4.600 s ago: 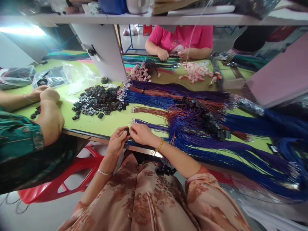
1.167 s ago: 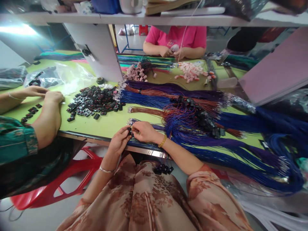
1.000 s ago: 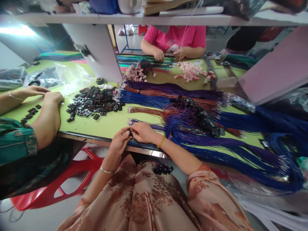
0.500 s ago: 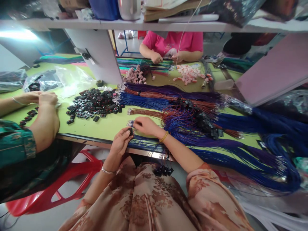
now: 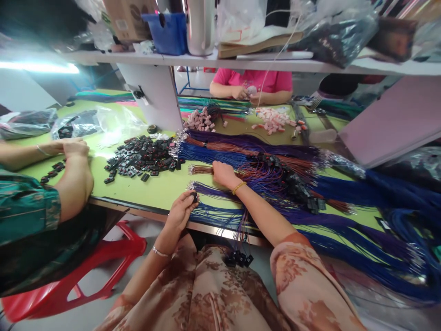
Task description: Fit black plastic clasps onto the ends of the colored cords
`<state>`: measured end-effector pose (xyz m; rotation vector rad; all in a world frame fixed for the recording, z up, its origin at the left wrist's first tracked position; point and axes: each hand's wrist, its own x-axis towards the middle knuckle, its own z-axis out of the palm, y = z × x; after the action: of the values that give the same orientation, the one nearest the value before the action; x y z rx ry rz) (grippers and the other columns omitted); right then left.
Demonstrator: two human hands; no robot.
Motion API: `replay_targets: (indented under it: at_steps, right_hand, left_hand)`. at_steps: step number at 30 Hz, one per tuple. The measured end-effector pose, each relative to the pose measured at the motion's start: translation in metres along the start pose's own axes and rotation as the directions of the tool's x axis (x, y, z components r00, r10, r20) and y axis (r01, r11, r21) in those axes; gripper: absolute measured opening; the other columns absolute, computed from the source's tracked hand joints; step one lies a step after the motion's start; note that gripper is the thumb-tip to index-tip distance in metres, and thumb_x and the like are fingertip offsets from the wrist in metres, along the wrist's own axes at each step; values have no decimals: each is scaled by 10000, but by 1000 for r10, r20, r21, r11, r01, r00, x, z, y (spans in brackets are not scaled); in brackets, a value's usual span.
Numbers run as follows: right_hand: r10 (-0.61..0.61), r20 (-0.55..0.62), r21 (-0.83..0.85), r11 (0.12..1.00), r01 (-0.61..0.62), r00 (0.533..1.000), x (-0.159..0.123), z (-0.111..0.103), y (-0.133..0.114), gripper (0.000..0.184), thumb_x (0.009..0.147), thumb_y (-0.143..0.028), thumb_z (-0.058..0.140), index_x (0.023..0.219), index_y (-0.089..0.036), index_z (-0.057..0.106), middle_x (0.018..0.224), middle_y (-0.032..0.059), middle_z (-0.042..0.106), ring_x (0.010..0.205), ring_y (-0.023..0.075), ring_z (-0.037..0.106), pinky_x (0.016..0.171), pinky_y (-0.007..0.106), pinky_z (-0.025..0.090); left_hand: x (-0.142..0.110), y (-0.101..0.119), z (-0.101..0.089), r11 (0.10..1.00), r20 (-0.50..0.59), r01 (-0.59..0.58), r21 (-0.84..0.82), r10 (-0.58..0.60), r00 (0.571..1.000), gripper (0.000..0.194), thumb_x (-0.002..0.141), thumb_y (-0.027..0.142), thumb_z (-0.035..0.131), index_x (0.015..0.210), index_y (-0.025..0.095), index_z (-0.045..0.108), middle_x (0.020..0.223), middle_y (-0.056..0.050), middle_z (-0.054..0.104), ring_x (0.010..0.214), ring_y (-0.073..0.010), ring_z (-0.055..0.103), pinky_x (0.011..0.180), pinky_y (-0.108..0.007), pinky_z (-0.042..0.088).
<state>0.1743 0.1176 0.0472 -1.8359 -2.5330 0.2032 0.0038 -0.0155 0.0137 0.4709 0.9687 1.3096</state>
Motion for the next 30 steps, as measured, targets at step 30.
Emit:
replay_targets:
  at_steps: [30]
  right_hand:
    - [-206,-211,723,625,295,955,-71,20,-35,94,717,-234,580,671,-152,587,557,-54,480,525,70,385,514,194,268]
  left_hand:
    - [1,-3,-1,999,11,-33,6,33,999,308,673,241,750,950,161,640,890,-34,662,820,-132,629,802,-292,514]
